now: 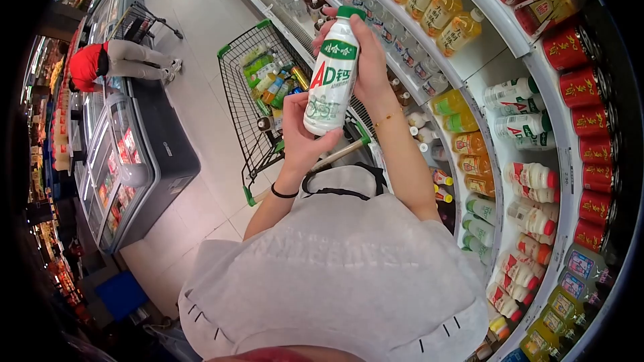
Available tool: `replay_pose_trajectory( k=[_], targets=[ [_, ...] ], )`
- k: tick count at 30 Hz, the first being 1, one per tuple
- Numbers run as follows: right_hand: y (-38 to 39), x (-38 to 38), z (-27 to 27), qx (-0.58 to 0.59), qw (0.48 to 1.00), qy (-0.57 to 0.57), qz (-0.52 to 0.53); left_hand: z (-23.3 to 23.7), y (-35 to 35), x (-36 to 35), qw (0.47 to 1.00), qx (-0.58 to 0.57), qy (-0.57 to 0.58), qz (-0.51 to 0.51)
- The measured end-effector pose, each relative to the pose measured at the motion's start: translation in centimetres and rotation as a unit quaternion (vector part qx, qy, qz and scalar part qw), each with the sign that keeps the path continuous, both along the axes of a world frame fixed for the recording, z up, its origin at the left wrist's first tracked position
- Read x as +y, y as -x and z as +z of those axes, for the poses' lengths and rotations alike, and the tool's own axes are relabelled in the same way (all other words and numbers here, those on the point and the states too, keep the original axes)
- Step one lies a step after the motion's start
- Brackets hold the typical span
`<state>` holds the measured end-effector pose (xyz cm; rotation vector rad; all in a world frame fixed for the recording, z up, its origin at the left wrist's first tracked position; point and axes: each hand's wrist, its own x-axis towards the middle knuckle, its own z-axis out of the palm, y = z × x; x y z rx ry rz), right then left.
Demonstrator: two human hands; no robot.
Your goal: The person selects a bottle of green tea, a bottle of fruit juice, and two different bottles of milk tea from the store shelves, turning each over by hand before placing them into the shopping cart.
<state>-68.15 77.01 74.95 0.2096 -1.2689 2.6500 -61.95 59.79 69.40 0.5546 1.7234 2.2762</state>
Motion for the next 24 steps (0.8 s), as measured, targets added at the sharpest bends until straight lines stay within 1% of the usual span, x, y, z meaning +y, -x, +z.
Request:
replay_pose_trajectory(
  k=[2, 4, 6, 7, 8, 9, 10, 12, 13, 14, 15, 16, 18, 20, 21, 22, 23, 24],
  targets=[
    [0.2, 0.0, -0.4, -0.041, 0.997, 0.064, -0.008, 0.3, -0.7, 0.5, 0.999, -0.021, -0.021, 0.035],
    [0.2, 0.1, -0.6, -0.040, 0.996, 0.074, -0.005, 0.9, -1.1, 0.6, 0.999, -0.018, -0.014, 0.044],
    [0.0, 0.1, -0.7, -0.035, 0.995, 0.092, 0.001, 1.5, -1.2, 0.5, 0.996, 0.020, 0.017, 0.085],
    [-0.1, 0.2, -0.9, -0.031, 0.997, 0.074, -0.005, 1.9, -1.1, 0.2, 0.996, 0.020, 0.017, 0.085],
    [-0.3, 0.3, -1.2, -0.033, 0.997, 0.074, -0.004, 2.4, -0.8, -0.5, 0.974, 0.125, 0.131, 0.134],
    [-0.4, 0.5, -1.7, -0.049, 0.996, 0.079, -0.007, 2.7, -0.7, -0.9, 0.926, 0.228, 0.242, 0.179],
    [-0.6, 0.7, -2.2, -0.064, 0.994, 0.084, -0.011, 2.9, -0.4, -1.1, 0.926, 0.227, 0.242, 0.180],
    [-0.6, 0.9, -4.0, -0.079, 0.993, 0.091, 0.012, 3.0, 0.4, -1.0, 0.913, 0.295, 0.141, 0.245],
    [-0.8, 0.4, -4.7, -0.112, 0.984, 0.139, 0.018, 3.1, 0.6, -1.0, 0.918, 0.290, 0.116, 0.243],
    [-0.8, 0.1, -5.4, -0.144, 0.972, 0.186, 0.024, 3.5, 0.8, -1.1, 0.918, 0.289, 0.118, 0.244],
    [-0.9, -0.1, -6.5, -0.163, 0.956, 0.236, 0.063, 3.9, 1.1, -1.2, 0.916, 0.309, 0.124, 0.226],
    [-1.0, -0.4, -7.5, -0.165, 0.955, 0.237, 0.064, 4.0, 1.3, -1.3, 0.912, 0.328, 0.130, 0.209],
    [-1.1, -0.9, -8.7, -0.135, 0.923, 0.339, 0.118, 3.7, 1.4, -1.3, 0.916, 0.326, 0.112, 0.203],
    [-1.0, 0.0, -8.4, -0.127, 0.930, 0.326, 0.114, 3.7, 1.2, -1.9, 0.903, 0.350, 0.172, 0.182],
    [-0.7, 0.9, -8.5, -0.076, 0.949, 0.292, 0.091, 3.5, 1.2, -2.2, 0.902, 0.349, 0.174, 0.183],
    [-0.8, 1.6, -8.3, -0.025, 0.964, 0.257, 0.068, 3.1, 1.2, -2.7, 0.888, 0.374, 0.205, 0.173],
    [-1.0, 2.5, -8.0, -0.029, 0.974, 0.219, 0.040, 2.7, 1.2, -3.0, 0.872, 0.398, 0.234, 0.164],
    [-1.1, 3.0, -7.6, -0.032, 0.974, 0.220, 0.042, 2.0, 1.3, -3.1, 0.872, 0.396, 0.236, 0.165]
  ],
)
